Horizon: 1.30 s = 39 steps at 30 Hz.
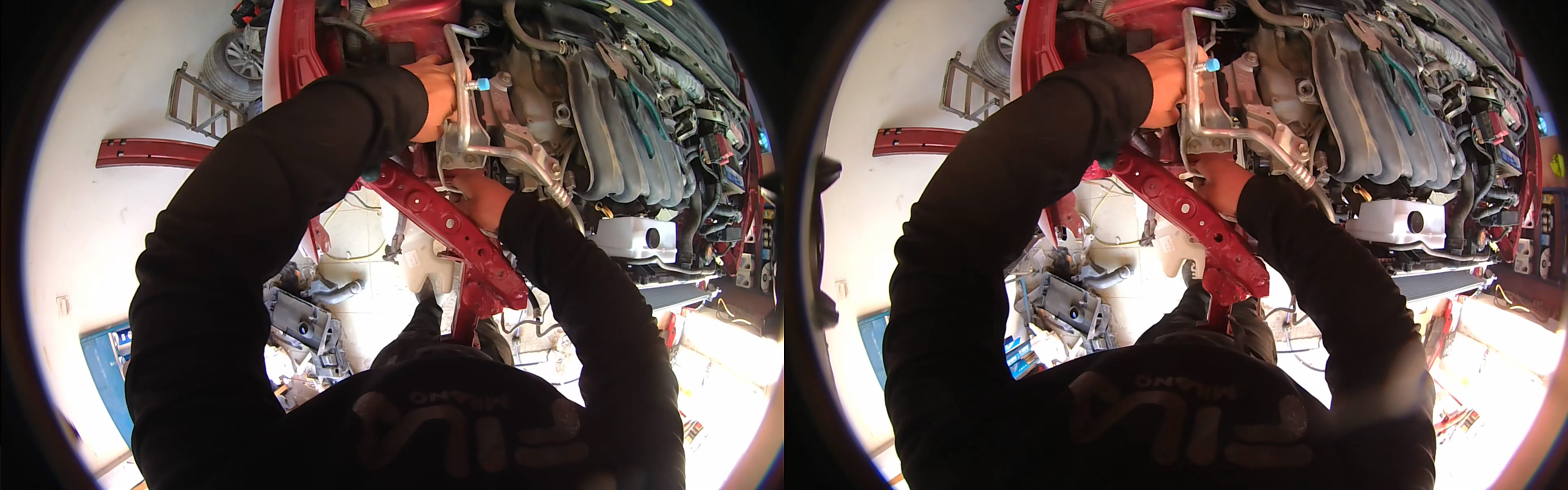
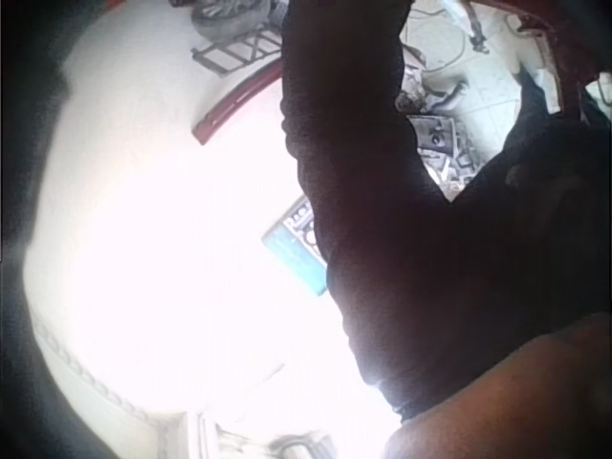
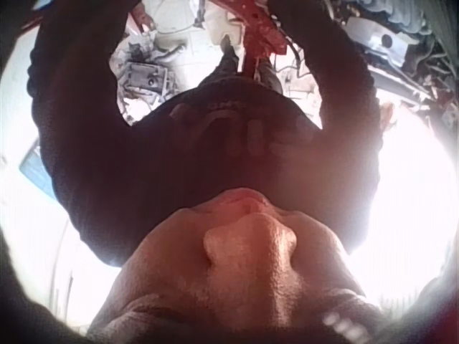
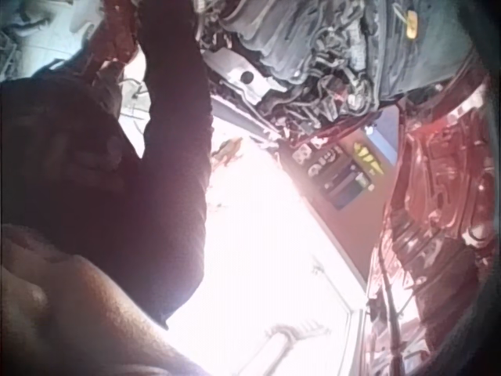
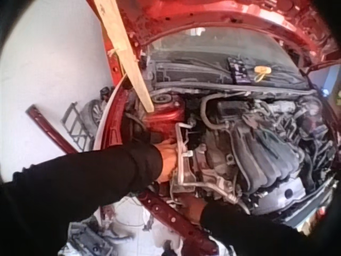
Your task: The person installs a metal pipe into the engine bay of a red car, aligns it with surrounding components, and secures it with a wrench. The person also handles a radiator and other engine parts during the process.
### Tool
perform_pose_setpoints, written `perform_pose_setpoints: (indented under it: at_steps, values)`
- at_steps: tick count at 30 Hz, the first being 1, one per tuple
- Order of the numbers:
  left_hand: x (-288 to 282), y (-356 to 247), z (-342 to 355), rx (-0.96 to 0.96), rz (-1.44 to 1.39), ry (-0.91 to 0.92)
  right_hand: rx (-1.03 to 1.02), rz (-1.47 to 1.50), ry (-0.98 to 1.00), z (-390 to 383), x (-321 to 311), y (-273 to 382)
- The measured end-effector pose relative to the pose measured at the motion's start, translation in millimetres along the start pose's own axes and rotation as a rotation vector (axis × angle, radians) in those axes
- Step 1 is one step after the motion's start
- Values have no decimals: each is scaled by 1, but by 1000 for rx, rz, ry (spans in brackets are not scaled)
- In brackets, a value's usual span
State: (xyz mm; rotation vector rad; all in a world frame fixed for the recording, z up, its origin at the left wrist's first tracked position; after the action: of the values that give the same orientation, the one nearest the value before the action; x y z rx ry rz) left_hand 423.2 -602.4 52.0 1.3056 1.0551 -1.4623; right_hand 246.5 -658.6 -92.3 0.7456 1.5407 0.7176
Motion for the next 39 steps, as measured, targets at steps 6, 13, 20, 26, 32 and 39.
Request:
perform_pose_setpoints:
  at_steps: [6, 13, 20, 26, 32, 39]
  values:
    - [-3, 8, -4, 10, -43, 57, -11, 11, 80, 14, 1, 6]
    - [-4, 4, -10, -64, 44, 73, 197, -72, 151, 31, 10, 14]
    - [-7, -18, -14, -19, 119, 253, 179, -40, 36, 36, 24, -1]
    - [-13, -29, -16, -56, 132, 259, 232, 56, -78, -12, -13, 19]
    - [-13, -33, -16, -69, 145, 225, 128, -10, -172, -149, -77, 82]
    - [-9, -35, -19, -96, 186, 201, 314, -85, -242, -215, -67, 67]
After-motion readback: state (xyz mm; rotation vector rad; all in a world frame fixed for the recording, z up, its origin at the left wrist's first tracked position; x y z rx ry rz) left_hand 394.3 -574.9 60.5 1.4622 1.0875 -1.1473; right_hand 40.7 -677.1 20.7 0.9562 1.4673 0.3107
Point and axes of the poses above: each hand's wrist, its own z-axis towards the middle knuckle, its own x-axis out of the palm, y = z × x, the point moved 4 cm from there along z, towards the middle knuckle, and after that the axes turned 2 degrees about x, right-handed, at the moved point
